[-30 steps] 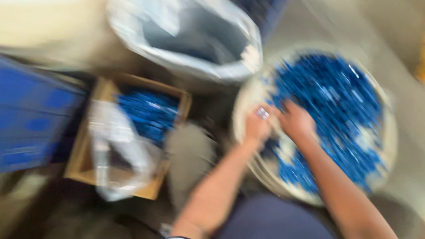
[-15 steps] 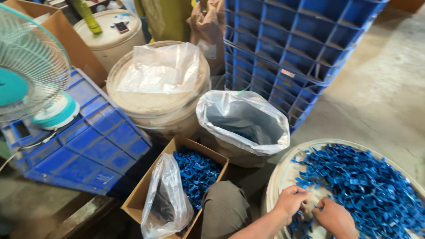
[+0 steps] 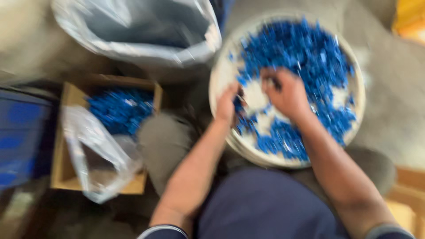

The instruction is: The person sits cross-legged on the floor and sorts small blue plastic parts from a white tray into a cardboard box. They pick up handfuls of parts, separate them, and place them into the box while occasionally shifting the remaining parts in the tray.

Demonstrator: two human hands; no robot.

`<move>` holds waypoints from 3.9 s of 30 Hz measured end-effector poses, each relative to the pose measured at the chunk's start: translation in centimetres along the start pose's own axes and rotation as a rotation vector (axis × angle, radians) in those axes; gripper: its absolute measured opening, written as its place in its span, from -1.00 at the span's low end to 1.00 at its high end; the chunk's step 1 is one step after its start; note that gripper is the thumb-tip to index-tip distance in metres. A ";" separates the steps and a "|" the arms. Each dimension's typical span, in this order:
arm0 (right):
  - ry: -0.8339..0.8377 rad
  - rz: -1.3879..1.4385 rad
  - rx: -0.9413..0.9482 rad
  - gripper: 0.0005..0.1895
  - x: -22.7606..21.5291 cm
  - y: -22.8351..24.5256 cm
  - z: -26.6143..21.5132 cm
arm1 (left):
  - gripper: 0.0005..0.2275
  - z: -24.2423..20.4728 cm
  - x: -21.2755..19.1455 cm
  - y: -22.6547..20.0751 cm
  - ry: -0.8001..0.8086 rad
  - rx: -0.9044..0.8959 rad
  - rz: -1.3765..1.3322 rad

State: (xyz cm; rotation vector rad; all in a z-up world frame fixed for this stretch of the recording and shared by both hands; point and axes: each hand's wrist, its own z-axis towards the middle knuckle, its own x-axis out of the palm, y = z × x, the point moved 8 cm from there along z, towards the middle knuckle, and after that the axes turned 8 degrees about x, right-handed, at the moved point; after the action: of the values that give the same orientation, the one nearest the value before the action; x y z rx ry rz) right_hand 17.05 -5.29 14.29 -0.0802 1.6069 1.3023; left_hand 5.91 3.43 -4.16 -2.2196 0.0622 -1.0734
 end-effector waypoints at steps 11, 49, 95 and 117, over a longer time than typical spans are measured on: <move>0.138 -0.483 -0.202 -0.48 9.3 0.8 3.8 | -0.80 -2.3 2.9 -9.3 -0.015 0.357 -0.113; 0.039 -0.184 -0.031 -0.86 -0.1 -2.4 -8.2 | -0.81 -8.0 1.8 -2.7 -0.022 -0.024 0.470; 0.423 -0.055 0.252 -0.83 4.1 -4.4 -9.9 | -0.82 -8.6 4.9 -6.2 0.142 0.739 0.873; 0.107 0.018 0.350 -0.70 4.9 -6.1 -2.1 | -0.84 -6.8 0.8 -7.4 -0.114 0.380 -0.043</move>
State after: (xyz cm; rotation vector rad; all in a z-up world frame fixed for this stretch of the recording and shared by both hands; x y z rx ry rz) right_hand 16.97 -6.95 6.41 0.0812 1.9084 1.0270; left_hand -0.13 5.28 3.76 -1.9382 -0.2222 -0.8936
